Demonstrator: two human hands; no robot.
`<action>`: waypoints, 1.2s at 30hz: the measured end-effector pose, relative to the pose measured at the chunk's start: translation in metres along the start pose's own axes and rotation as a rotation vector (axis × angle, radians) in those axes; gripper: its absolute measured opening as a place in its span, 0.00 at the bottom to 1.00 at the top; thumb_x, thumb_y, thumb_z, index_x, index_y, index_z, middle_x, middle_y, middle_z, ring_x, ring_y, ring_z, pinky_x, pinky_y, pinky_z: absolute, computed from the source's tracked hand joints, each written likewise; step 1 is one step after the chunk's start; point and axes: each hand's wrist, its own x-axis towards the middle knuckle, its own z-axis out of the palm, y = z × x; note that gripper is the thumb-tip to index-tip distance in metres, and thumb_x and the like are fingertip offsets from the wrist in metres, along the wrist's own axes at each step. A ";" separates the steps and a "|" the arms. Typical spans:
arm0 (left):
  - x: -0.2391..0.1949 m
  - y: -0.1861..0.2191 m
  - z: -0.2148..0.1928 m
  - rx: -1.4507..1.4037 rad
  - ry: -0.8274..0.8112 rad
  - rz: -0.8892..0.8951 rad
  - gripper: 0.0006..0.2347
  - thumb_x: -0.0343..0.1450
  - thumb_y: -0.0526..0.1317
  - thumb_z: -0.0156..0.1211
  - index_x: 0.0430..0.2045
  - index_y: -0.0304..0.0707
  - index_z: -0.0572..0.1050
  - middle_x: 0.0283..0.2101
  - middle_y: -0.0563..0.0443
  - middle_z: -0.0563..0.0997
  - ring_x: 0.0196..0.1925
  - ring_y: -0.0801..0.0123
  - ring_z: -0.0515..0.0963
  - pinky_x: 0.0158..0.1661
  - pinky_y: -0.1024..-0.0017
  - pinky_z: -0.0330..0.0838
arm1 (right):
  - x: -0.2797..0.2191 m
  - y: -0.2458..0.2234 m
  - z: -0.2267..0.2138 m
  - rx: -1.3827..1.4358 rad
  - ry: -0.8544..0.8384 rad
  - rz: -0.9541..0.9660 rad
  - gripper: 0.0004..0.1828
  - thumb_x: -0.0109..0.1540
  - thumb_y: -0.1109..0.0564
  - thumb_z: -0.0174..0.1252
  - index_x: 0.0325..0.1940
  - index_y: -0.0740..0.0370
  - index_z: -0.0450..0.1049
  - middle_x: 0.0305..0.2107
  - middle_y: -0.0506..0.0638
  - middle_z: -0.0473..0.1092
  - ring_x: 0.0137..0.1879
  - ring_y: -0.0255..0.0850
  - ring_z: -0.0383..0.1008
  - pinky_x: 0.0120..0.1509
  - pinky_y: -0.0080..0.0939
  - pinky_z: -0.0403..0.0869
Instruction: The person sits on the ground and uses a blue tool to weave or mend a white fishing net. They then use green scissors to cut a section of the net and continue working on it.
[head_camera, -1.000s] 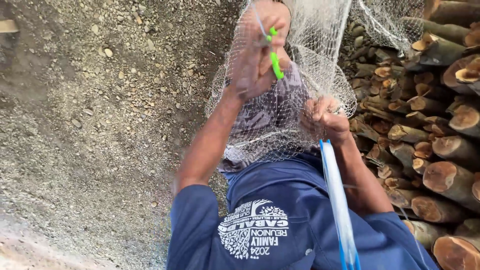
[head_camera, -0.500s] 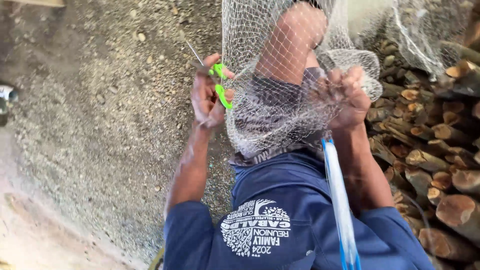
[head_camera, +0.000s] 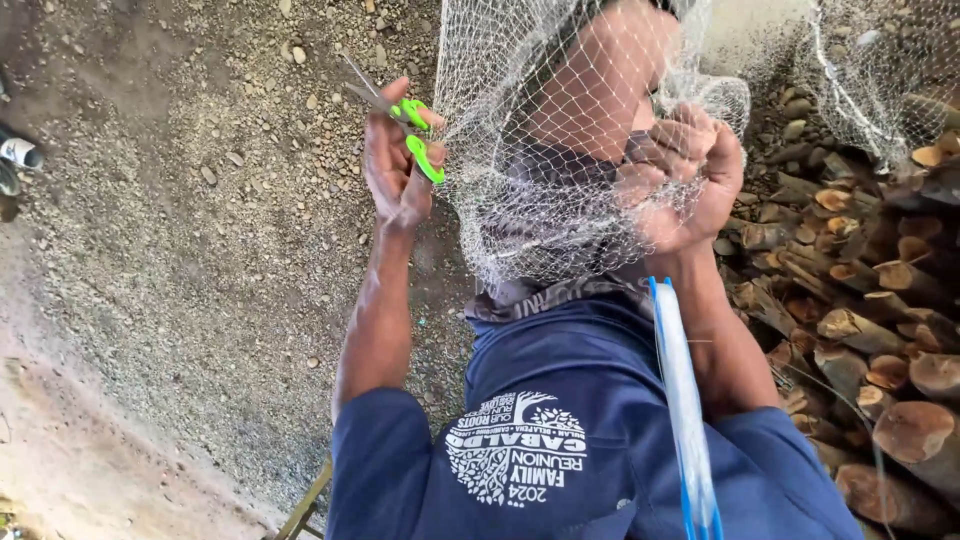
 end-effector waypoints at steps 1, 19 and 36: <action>0.001 0.002 0.002 -0.005 -0.003 0.000 0.21 0.93 0.45 0.60 0.83 0.56 0.65 0.55 0.51 0.90 0.21 0.80 0.74 0.16 0.84 0.71 | 0.003 0.003 0.008 -0.003 0.001 -0.006 0.12 0.84 0.45 0.58 0.60 0.52 0.82 0.45 0.38 0.83 0.45 0.29 0.78 0.57 0.34 0.78; -0.005 0.006 0.014 -0.079 -0.024 -0.047 0.22 0.92 0.45 0.63 0.83 0.58 0.66 0.57 0.57 0.89 0.21 0.84 0.66 0.19 0.84 0.60 | 0.018 -0.004 0.060 -0.596 -0.266 -0.017 0.11 0.88 0.43 0.55 0.65 0.37 0.83 0.23 0.32 0.55 0.25 0.27 0.54 0.35 0.32 0.71; -0.007 0.012 0.024 0.006 0.002 -0.028 0.21 0.91 0.47 0.63 0.82 0.58 0.68 0.55 0.58 0.90 0.20 0.86 0.62 0.20 0.86 0.56 | 0.027 -0.041 0.059 -0.616 -0.387 -0.320 0.04 0.85 0.52 0.59 0.64 0.48 0.78 0.63 0.48 0.79 0.69 0.45 0.85 0.80 0.59 0.89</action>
